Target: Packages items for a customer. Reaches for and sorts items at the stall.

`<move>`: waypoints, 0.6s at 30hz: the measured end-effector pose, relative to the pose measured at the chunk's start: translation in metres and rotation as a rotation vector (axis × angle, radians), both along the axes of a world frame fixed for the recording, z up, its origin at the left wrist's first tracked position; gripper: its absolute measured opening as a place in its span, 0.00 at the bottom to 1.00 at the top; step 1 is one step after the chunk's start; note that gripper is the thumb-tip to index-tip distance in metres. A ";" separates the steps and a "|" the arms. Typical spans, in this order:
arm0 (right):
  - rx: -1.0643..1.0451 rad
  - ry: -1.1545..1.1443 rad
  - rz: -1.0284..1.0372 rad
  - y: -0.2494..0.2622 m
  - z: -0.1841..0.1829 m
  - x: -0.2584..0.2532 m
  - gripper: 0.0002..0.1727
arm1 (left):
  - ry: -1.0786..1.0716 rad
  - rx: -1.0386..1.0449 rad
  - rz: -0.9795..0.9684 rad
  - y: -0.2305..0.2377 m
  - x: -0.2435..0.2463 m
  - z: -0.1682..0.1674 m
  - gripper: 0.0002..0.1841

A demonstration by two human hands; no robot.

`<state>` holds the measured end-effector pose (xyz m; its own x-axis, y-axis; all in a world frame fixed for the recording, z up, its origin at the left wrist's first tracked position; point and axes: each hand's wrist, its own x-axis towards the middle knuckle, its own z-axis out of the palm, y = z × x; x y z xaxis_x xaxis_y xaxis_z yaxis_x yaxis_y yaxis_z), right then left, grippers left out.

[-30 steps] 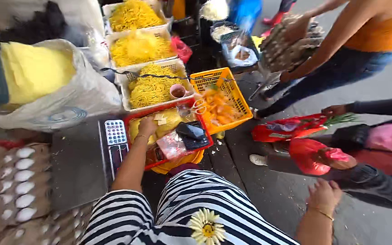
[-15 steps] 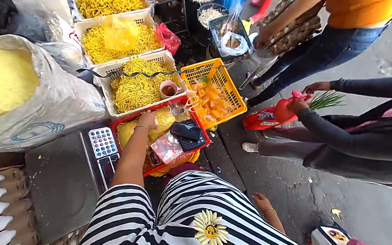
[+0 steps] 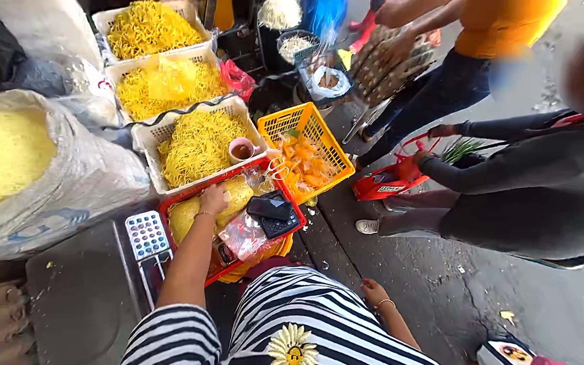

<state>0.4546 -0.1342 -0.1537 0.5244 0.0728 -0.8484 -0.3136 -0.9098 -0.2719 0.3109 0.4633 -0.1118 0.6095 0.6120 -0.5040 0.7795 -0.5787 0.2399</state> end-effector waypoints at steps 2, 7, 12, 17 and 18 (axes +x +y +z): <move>0.006 0.000 0.011 0.004 0.000 0.003 0.25 | 0.043 -0.015 0.037 -0.006 -0.001 0.012 0.32; -0.007 0.019 0.032 0.000 -0.004 0.001 0.25 | 0.046 -0.018 0.175 -0.021 -0.004 0.021 0.34; -0.049 0.045 0.036 -0.014 -0.014 -0.006 0.24 | -0.008 -0.029 0.227 -0.022 -0.007 0.017 0.32; -0.039 0.037 0.037 -0.017 -0.016 -0.009 0.25 | -0.206 -0.059 0.294 -0.031 0.002 0.040 0.32; -0.031 0.035 0.038 -0.015 -0.017 -0.008 0.25 | -0.302 -0.098 0.281 -0.039 0.012 0.054 0.32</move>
